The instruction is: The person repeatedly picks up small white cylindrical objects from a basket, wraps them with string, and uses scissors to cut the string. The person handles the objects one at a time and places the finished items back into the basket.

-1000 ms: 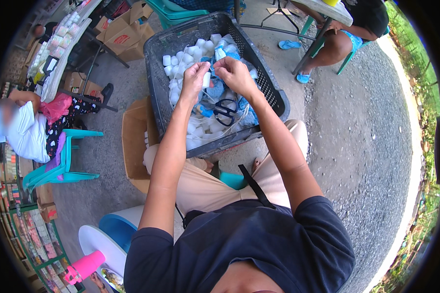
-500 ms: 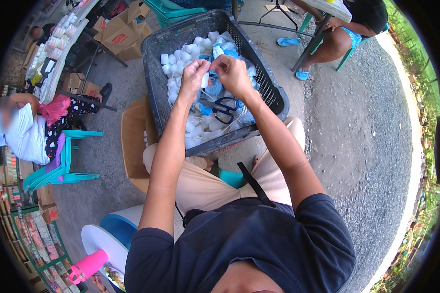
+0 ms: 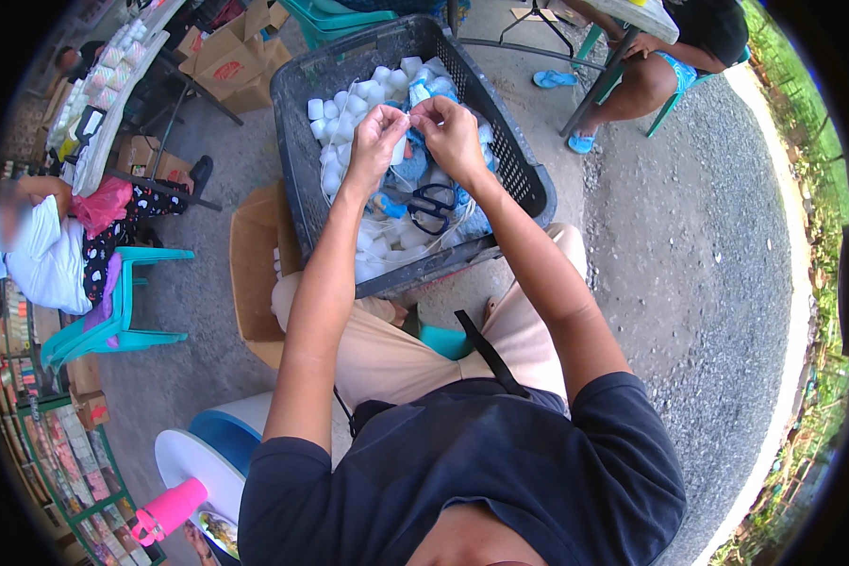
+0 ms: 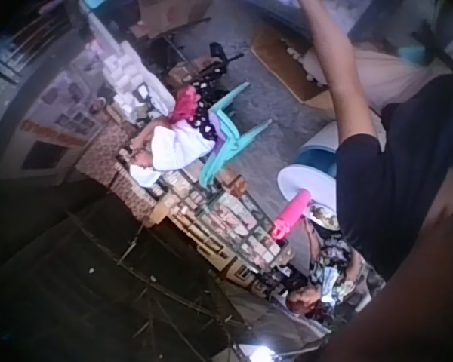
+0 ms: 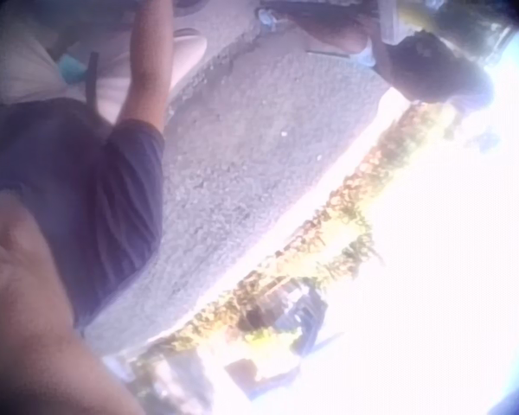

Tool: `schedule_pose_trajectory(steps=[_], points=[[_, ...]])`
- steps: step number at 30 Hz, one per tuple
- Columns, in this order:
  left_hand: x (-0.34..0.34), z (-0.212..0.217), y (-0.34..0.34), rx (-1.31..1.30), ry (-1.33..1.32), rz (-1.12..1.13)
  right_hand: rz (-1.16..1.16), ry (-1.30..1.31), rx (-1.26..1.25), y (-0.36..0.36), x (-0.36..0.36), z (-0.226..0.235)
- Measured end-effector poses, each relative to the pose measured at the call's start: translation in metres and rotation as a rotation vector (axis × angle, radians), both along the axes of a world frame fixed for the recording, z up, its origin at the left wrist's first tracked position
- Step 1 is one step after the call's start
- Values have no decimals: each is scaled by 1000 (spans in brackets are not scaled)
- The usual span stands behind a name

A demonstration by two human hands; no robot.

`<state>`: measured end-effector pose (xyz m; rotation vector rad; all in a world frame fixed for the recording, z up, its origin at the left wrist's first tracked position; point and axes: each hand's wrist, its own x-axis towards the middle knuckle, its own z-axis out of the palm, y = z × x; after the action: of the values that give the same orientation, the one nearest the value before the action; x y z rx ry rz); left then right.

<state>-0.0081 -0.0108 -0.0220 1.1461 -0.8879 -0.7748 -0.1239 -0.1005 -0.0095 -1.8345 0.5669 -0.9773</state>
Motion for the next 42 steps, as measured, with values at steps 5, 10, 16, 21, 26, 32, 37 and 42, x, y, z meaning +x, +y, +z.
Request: schedule_pose_trajectory(steps=[5, 10, 16, 21, 26, 32, 37, 42], points=[[5, 0, 0, 37, -82, 8, 210, -41, 140, -14, -1, -12], [7, -5, 2, 11, -78, 40, 222, 74, 126, -9, 1, -7], [1, -4, -5, -98, -122, 109, 351, -69, 433, -11, 5, -17], [2, -1, -3, -92, -305, 136, 358, -62, 638, -9, 6, -17], [-5, -2, -3, -30, -369, 281, 268, -154, 735, -5, 9, -20], [-1, -6, -2, 53, -225, 243, 303, -198, 635, -11, 9, -21], [3, -5, 1, 77, -100, 25, 326, -183, 644, -13, 4, -22], [4, 1, 3, 92, 55, -86, 355, -4, 694, -13, 2, -14]])
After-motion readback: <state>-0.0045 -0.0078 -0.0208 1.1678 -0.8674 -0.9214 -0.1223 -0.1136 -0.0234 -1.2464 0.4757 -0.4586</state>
